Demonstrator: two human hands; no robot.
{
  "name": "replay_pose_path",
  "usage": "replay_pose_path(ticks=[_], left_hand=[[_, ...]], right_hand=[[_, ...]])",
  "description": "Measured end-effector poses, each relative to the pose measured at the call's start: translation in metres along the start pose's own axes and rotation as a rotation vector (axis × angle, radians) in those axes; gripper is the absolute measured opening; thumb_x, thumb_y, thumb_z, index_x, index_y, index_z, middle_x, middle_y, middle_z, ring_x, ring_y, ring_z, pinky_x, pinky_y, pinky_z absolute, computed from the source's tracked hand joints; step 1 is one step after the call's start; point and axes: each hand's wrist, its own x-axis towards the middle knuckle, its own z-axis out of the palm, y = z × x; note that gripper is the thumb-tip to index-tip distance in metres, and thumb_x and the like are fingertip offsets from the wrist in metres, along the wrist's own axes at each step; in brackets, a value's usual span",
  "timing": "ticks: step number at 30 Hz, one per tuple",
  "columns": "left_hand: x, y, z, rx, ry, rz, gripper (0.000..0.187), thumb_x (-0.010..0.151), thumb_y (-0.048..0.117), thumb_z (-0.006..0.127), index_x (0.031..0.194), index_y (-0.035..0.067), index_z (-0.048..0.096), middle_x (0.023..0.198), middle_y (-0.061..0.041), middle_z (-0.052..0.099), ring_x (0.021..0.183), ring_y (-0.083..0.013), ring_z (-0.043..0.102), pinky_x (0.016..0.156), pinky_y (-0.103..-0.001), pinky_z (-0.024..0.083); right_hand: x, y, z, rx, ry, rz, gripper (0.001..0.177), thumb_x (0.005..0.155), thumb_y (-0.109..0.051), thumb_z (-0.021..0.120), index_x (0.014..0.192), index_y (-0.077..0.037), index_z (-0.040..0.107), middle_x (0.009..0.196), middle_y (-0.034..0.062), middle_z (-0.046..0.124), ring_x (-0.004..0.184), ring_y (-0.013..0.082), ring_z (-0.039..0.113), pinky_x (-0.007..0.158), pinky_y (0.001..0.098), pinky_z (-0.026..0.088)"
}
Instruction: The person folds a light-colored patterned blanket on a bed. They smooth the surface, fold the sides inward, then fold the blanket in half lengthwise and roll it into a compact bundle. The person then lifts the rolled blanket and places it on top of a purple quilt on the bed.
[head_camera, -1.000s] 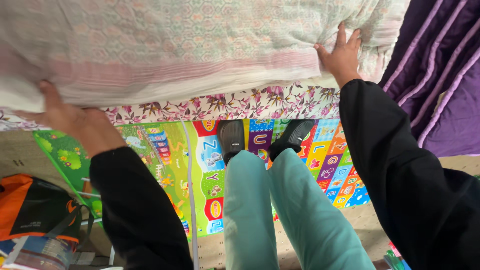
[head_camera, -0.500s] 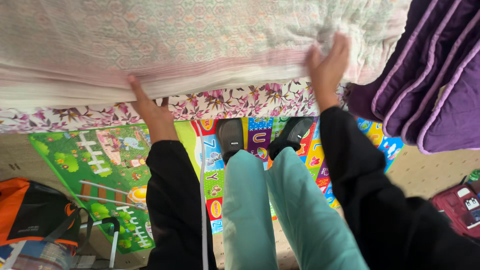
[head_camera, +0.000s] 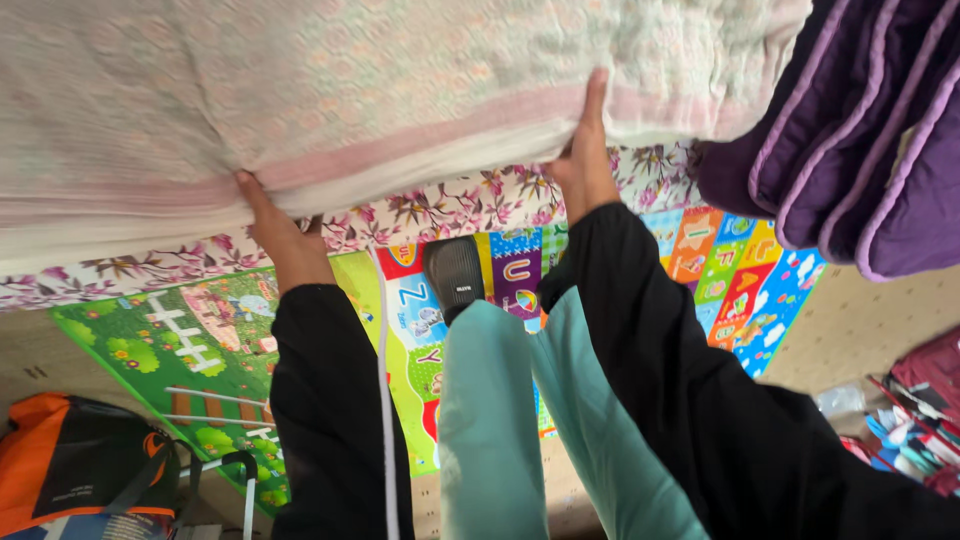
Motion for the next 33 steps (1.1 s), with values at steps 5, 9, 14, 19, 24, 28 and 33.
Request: replay_pose_path(ticks=[5, 9, 14, 19, 24, 28, 33], left_hand=[[-0.002, -0.002, 0.019, -0.145, -0.322, -0.043, 0.097, 0.073, 0.068, 0.071, 0.153, 0.026, 0.037, 0.147, -0.003, 0.046, 0.135, -0.0332, 0.046, 0.106, -0.069, 0.041], [-0.002, -0.020, 0.022, -0.292, -0.443, 0.084, 0.094, 0.076, 0.062, 0.080, 0.151, 0.020, 0.043, 0.154, -0.006, 0.049, 0.143, -0.0311, 0.049, 0.120, -0.059, 0.045], [0.004, -0.011, 0.021, -0.314, -0.441, 0.110, 0.080, 0.078, 0.053, 0.075, 0.144, 0.018, 0.047, 0.150, -0.010, 0.052, 0.137, -0.0331, 0.054, 0.113, -0.061, 0.050], [-0.028, 0.040, 0.023, -0.417, -0.586, 0.187, 0.069, 0.085, 0.050, 0.068, 0.140, 0.012, 0.048, 0.142, -0.011, 0.054, 0.130, -0.0330, 0.056, 0.111, -0.058, 0.051], [-0.154, 0.089, 0.004, -0.206, -0.646, 0.359, 0.069, 0.093, 0.055, 0.056, 0.146, 0.011, 0.047, 0.145, -0.011, 0.051, 0.134, -0.0315, 0.053, 0.117, -0.056, 0.049], [-0.264, 0.113, -0.016, -0.119, -0.669, 0.420, 0.078, 0.091, 0.059, 0.042, 0.154, 0.013, 0.041, 0.156, -0.011, 0.047, 0.140, -0.0322, 0.049, 0.116, -0.053, 0.045], [-0.345, 0.131, -0.040, -0.086, -0.595, 0.473, 0.073, 0.090, 0.051, 0.047, 0.149, 0.008, 0.046, 0.146, -0.013, 0.054, 0.134, -0.0318, 0.054, 0.109, -0.051, 0.048]], right_hand=[[0.037, 0.009, -0.012, 0.138, 0.080, -0.059, 0.108, 0.076, -0.075, 0.066, 0.157, -0.015, 0.025, 0.159, 0.0195, 0.041, 0.144, 0.0403, 0.049, 0.115, 0.0637, 0.048], [0.058, 0.033, -0.031, 0.310, 0.057, -0.216, 0.096, 0.077, -0.066, 0.072, 0.152, -0.015, 0.038, 0.153, 0.0119, 0.048, 0.138, 0.0330, 0.053, 0.114, 0.0527, 0.050], [0.084, 0.034, -0.041, 0.564, 0.005, -0.170, 0.056, 0.085, -0.043, 0.071, 0.128, -0.007, 0.063, 0.126, 0.0139, 0.068, 0.116, 0.0348, 0.063, 0.103, 0.0514, 0.053], [0.040, 0.021, -0.036, 0.630, -0.068, -0.261, 0.047, 0.088, -0.036, 0.060, 0.123, -0.005, 0.066, 0.122, 0.0145, 0.070, 0.114, 0.0340, 0.066, 0.102, 0.0490, 0.054], [-0.063, -0.004, -0.025, 0.600, -0.144, -0.340, 0.052, 0.097, -0.034, 0.048, 0.133, 0.001, 0.063, 0.128, 0.0174, 0.068, 0.119, 0.0330, 0.064, 0.106, 0.0478, 0.051], [-0.157, -0.025, -0.026, 0.638, -0.055, -0.252, 0.053, 0.102, -0.037, 0.046, 0.138, -0.001, 0.060, 0.133, 0.0182, 0.066, 0.123, 0.0351, 0.062, 0.109, 0.0500, 0.048], [-0.271, -0.045, -0.039, 0.692, 0.116, -0.069, 0.055, 0.098, -0.042, 0.044, 0.135, -0.005, 0.061, 0.132, 0.0157, 0.067, 0.120, 0.0340, 0.062, 0.104, 0.0510, 0.049]])
